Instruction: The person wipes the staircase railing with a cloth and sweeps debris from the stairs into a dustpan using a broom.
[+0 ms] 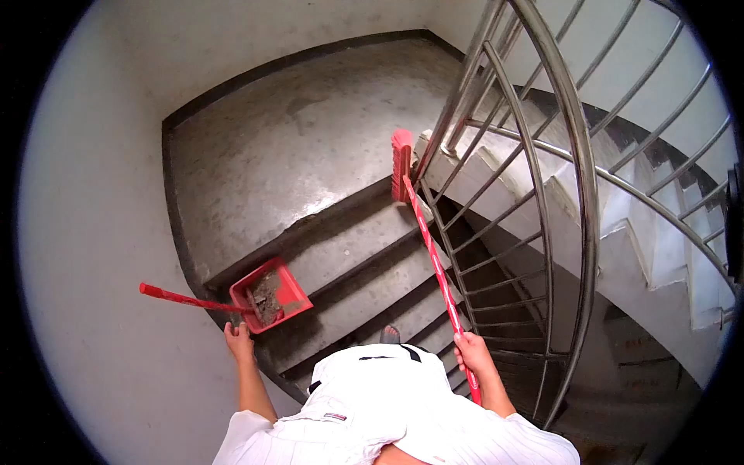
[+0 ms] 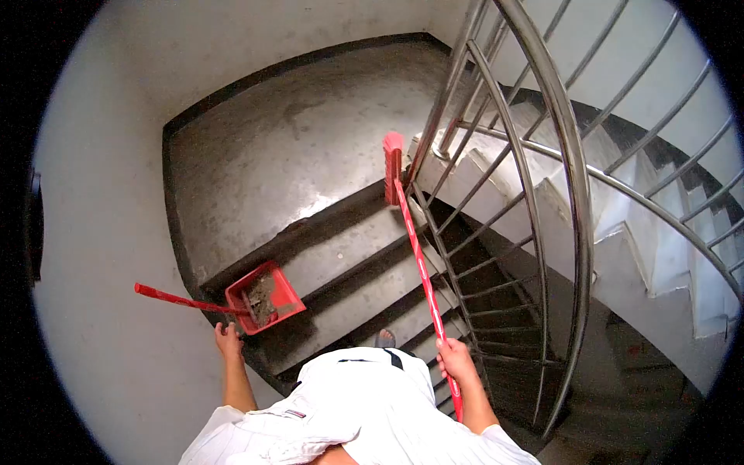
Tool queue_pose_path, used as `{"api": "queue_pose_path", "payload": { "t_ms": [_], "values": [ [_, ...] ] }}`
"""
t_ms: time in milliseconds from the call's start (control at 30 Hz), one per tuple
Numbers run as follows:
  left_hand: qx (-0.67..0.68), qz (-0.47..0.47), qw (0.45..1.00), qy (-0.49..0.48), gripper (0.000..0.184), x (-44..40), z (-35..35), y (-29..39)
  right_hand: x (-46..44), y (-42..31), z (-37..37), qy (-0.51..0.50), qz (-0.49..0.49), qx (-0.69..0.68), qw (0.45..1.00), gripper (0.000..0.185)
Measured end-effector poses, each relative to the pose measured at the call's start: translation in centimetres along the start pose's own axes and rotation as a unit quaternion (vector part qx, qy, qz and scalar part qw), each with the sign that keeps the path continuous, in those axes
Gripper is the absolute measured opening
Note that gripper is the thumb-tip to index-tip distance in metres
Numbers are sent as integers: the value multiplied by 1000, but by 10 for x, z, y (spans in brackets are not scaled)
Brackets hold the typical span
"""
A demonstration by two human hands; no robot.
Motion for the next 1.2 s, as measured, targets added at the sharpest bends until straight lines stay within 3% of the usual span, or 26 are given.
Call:
{"api": "queue_pose_path", "payload": {
  "t_ms": [33, 133, 167, 233, 267, 333, 500, 700, 933, 1000, 1100, 1133, 1200],
  "values": [
    [-3, 0, 1000, -6, 63, -9, 1, -8, -2, -4, -2, 11, 1, 22, 1000, 29],
    [-93, -61, 983, 146, 74, -25, 35, -14, -25, -2, -5, 30, 12, 36, 999, 29],
    [-97, -64, 983, 142, 74, -30, 43, -12, -37, 3, -6, 31, 20, 32, 999, 30],
    [50, 3, 991, 125, 77, -44, 64, -21, -57, 17, -11, 39, 23, 31, 999, 31],
    [45, 21, 985, 163, 80, -49, 76, -25, -63, 25, -13, 49, 27, 46, 997, 31],
    [57, 25, 984, 165, 81, -37, 80, -12, -75, 45, -17, 68, 30, 106, 992, 35],
    [38, 54, 987, 150, 81, -13, 81, 22, -86, 59, -28, 39, 35, 90, 995, 35],
    [30, 54, 992, 109, 82, -19, 57, 32, -61, 78, -35, -56, -33, -71, 995, 31],
    [-10, 44, 993, 105, 84, -53, 53, 37, -11, 67, -24, -40, -37, -4, 999, 28],
    [-149, -26, 959, 238, 81, -62, 85, 48, -13, 64, -22, -21, -21, 9, 1000, 32],
    [-142, 2, 940, 311, 82, -57, 111, 48, -29, 49, -21, 17, 5, 91, 996, 28],
    [-144, 1, 940, 311, 82, -61, 116, 48, -32, 38, -22, 38, 11, 109, 993, 30],
    [-126, -118, 940, 295, 84, -64, 124, 61, -50, 39, -23, 37, 0, 115, 993, 31]
  ]
}}
Point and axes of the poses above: each hand's wrist, its own x-axis away from the middle knuckle, its own z-axis out of the back of the hand, y = z × x, the point moved 7 cm from there along -x, towards the middle knuckle, and after that the axes turned 14 degrees about -y, right-handed, at the moved point
